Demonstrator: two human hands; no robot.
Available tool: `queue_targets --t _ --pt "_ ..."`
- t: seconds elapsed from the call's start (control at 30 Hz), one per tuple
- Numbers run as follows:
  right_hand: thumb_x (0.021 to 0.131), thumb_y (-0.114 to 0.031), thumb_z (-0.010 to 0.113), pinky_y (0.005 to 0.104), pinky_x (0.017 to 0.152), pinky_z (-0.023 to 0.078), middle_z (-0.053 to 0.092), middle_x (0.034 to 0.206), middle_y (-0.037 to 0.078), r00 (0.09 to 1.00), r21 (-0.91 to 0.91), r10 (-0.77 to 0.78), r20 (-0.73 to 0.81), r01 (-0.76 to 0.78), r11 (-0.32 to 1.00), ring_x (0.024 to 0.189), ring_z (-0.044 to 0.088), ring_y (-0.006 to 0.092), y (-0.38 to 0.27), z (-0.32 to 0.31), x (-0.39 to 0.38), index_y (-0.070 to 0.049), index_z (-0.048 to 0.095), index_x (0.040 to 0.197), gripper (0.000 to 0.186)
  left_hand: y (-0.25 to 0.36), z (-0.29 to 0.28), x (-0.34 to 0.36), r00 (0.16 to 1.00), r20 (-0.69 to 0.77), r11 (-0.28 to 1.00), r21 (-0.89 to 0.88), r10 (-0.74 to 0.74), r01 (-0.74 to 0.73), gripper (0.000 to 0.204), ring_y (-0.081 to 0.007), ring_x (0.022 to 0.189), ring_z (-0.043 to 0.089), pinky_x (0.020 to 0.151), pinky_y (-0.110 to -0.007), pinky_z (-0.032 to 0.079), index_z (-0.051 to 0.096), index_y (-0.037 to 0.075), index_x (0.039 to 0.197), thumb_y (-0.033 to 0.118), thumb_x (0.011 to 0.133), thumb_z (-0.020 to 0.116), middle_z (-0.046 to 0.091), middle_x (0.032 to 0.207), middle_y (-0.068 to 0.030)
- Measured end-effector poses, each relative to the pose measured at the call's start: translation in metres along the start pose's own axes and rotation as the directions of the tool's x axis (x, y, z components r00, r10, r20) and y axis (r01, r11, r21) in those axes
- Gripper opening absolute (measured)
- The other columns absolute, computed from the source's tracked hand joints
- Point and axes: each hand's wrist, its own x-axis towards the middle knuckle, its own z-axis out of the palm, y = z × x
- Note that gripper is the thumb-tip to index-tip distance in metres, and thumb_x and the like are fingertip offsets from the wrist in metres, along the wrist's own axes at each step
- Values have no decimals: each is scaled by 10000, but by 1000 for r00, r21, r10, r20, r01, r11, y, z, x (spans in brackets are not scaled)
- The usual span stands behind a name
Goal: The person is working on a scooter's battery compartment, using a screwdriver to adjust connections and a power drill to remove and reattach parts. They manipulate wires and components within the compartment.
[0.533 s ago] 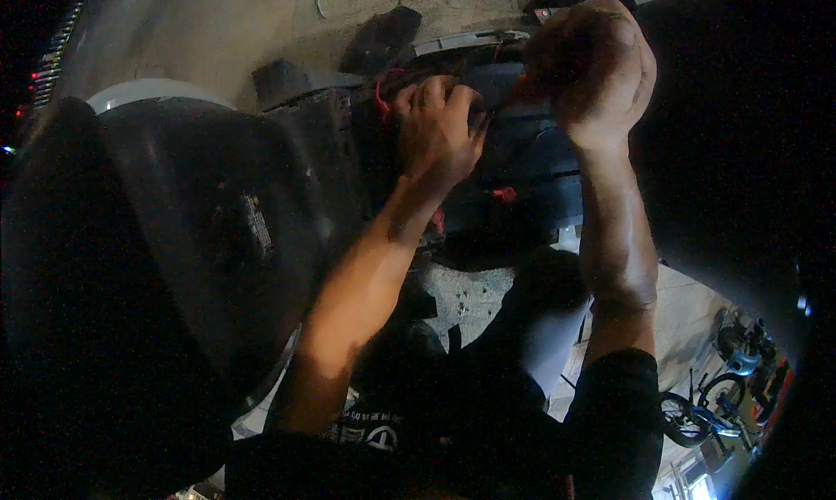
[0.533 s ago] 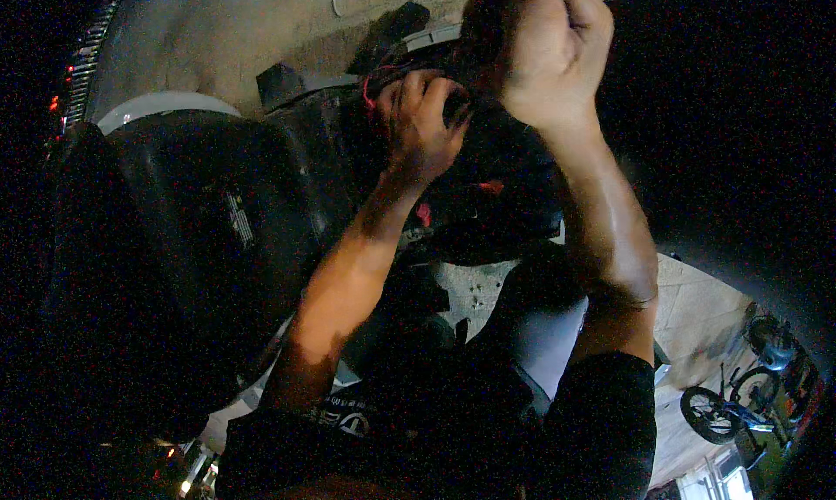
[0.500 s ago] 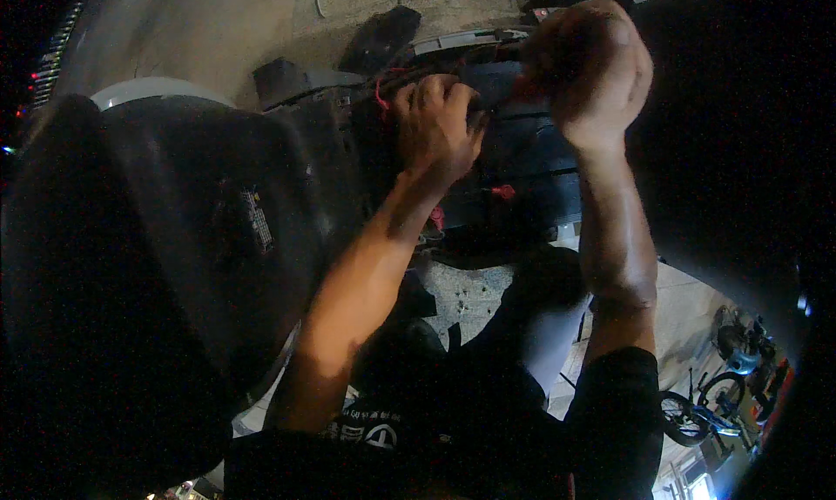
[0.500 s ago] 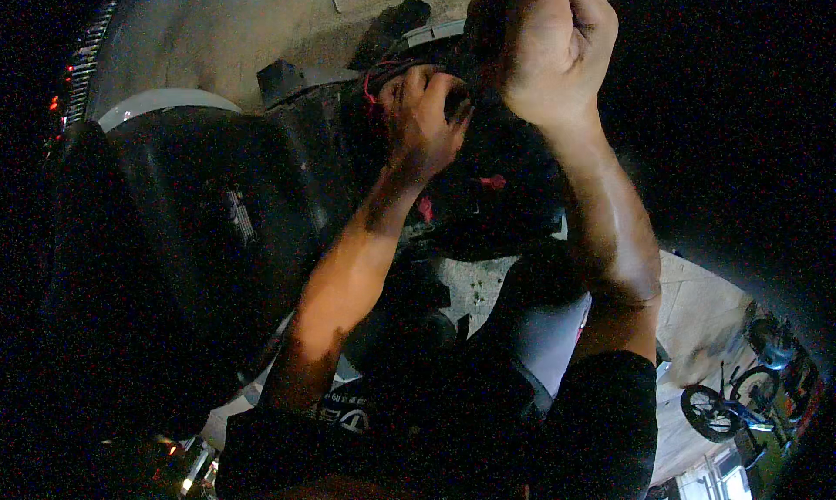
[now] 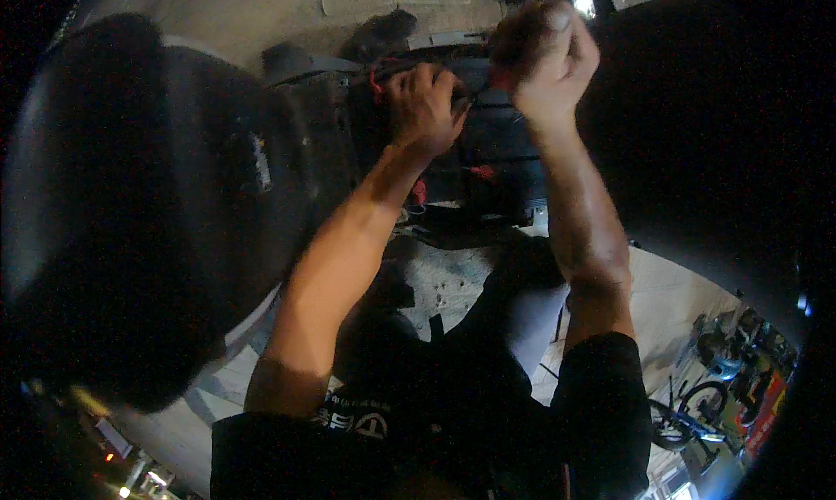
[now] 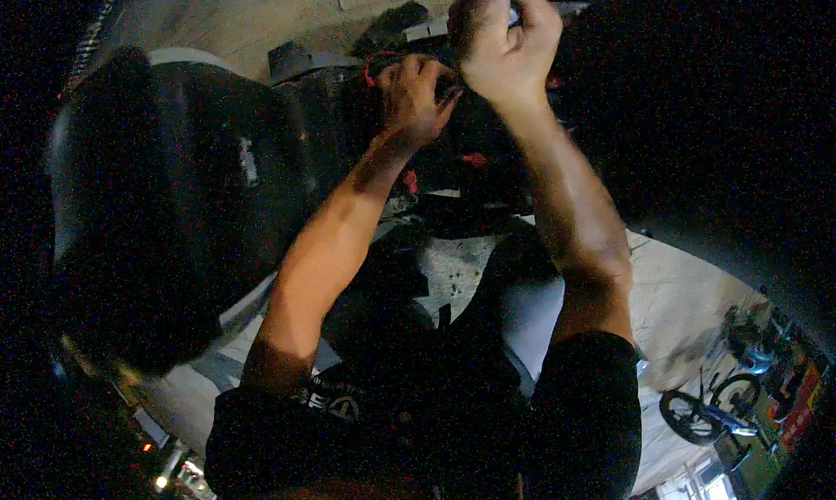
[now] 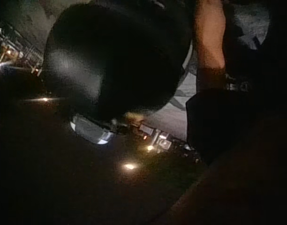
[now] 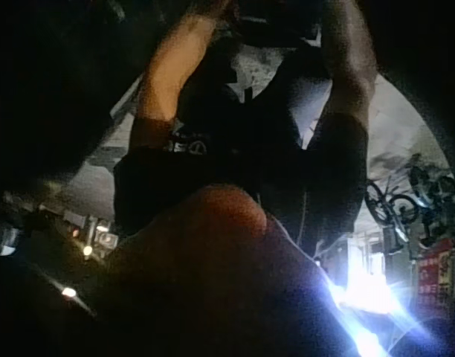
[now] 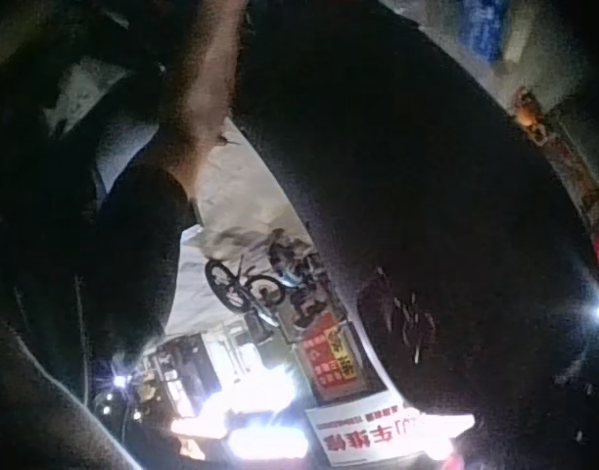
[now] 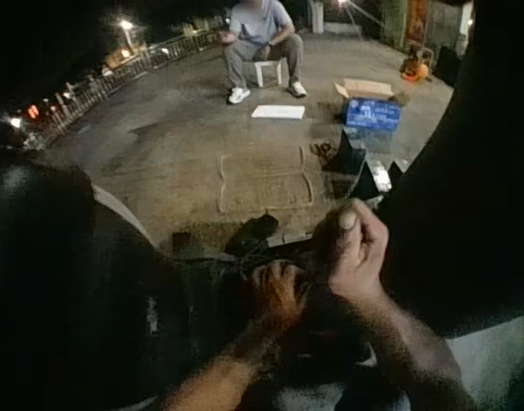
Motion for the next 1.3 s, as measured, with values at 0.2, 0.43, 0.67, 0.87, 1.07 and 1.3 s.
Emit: queue_targets --t 0.2,0.43,0.67,0.87,1.07,1.3 --pt "1016 -200 533 226 563 377 526 716 -38 989 -132 66 135 -49 990 675 447 40 36 -9 0 -17 549 874 232 -7 54 -11 995 -88 999 -3 43 -43 349 -314 1047 556 954 -498 353 622 115 1000 275 734 783 564 1065 -134" --pt "987 -265 557 284 517 436 593 712 43 787 16 556 268 -581 814 589 551 156 -2 -28 27 -47 603 939 229 -35 69 -20 993 -105 995 -92 -45 35 294 -336 1072 561 985 -495 345 649 123 995 190 721 729 601 1071 -127" --pt "820 -211 710 401 798 550 713 978 141 650 -828 568 505 179 532 925 688 320 101 -90 -53 -117 695 1042 242 -9 62 -5 991 -121 989 -144 -56 38 266 -357 1071 569 991 -498 359 666 115 992 190 745 728 610 1045 -164" --pt "780 -155 684 417 760 553 715 958 145 647 -784 547 532 132 607 879 686 357 72 -60 -22 -108 713 980 208 -1 32 11 983 -171 991 -126 -61 39 266 -372 1062 573 981 -505 364 668 122 997 179 743 727 612 1036 -164" --pt "832 -187 649 387 802 551 732 934 139 555 -873 684 474 196 446 884 712 301 56 -34 11 -69 739 972 204 11 -2 22 991 -119 990 -136 -66 49 308 -376 1052 574 980 -504 366 671 124 994 149 696 745 610 1029 -161" --pt "835 -225 649 399 792 556 732 962 144 299 -734 707 641 507 451 883 708 302 175 -74 -10 -61 739 1006 254 3 56 2 977 -209 994 -105 -31 9 309 -349 1029 574 946 -492 367 652 139 954 138 666 764 605 1035 -129"
